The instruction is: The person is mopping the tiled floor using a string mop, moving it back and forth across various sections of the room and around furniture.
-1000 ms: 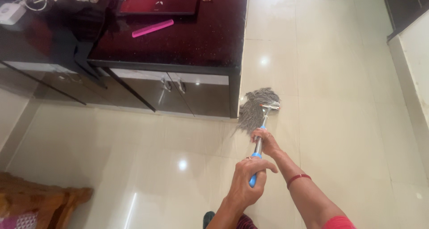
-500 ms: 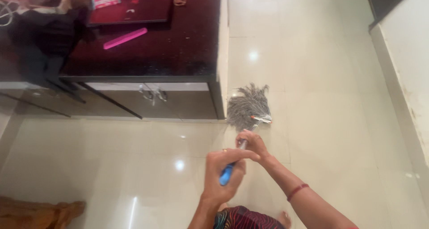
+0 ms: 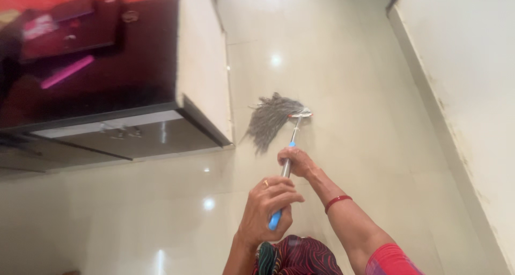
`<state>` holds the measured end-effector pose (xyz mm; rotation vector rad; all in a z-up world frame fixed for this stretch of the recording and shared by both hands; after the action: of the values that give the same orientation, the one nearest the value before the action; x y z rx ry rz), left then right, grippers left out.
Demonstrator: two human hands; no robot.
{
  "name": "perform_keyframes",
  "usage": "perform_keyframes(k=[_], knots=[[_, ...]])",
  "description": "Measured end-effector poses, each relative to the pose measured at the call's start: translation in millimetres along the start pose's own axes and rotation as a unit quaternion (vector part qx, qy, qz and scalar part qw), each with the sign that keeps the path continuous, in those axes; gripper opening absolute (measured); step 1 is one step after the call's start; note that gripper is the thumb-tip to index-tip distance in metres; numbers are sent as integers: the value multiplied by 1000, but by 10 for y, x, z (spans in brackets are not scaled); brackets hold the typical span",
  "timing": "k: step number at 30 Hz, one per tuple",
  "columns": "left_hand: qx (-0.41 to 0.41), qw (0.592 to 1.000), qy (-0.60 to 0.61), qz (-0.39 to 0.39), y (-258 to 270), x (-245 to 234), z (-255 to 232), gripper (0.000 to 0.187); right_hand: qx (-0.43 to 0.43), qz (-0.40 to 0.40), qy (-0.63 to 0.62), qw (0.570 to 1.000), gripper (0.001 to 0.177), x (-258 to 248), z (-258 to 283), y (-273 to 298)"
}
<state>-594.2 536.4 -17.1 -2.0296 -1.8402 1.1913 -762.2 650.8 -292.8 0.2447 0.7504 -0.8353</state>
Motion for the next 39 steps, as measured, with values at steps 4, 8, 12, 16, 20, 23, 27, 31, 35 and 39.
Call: perform_keyframes(k=[4,8,12,16,20,23,27,31,35,39], knots=[[46,998,5,40,-279,563,-8,31,82,-56,23,995,15,-522,-483,490],[83,992,0,94,-406,1186,14,30,135,-129,52,981,19,-947,-1037,1186],[36,988,70,136,-382,1724,69,32,244,-209,79,944,18,-1149,-1346,1965],[-25,970,207,125,-405,1965,3,37,304,-285,63,907,13,-1206,-1222,2549],[-206,893,364,164,-420,2062,-98,43,355,-343,6,870,9,-1150,-1006,2788],[-187,885,406,126,-348,1816,-236,40,352,-357,8,865,10,-1044,-803,2766],[-161,926,326,102,-26,1406,-415,36,286,-330,42,898,10,-763,-545,2509],[-135,959,239,72,446,869,-593,37,187,-289,71,936,16,-362,-247,2013],[-130,979,158,20,1038,234,-822,35,133,-233,31,963,18,363,220,1578],[-172,981,84,-27,1662,-380,-1113,30,96,-105,-198,970,14,1367,974,1308]])
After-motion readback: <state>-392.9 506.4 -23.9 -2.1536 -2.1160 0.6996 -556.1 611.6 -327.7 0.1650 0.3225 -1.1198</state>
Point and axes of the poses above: each hand's wrist, its own y-axis away from the middle knuckle, its own x-axis out of the palm, z = x × y, the point moved 3 cm from there along -y, towards the middle knuckle, and after that the axes turned 8 degrees about x, right-handed, at the moved point
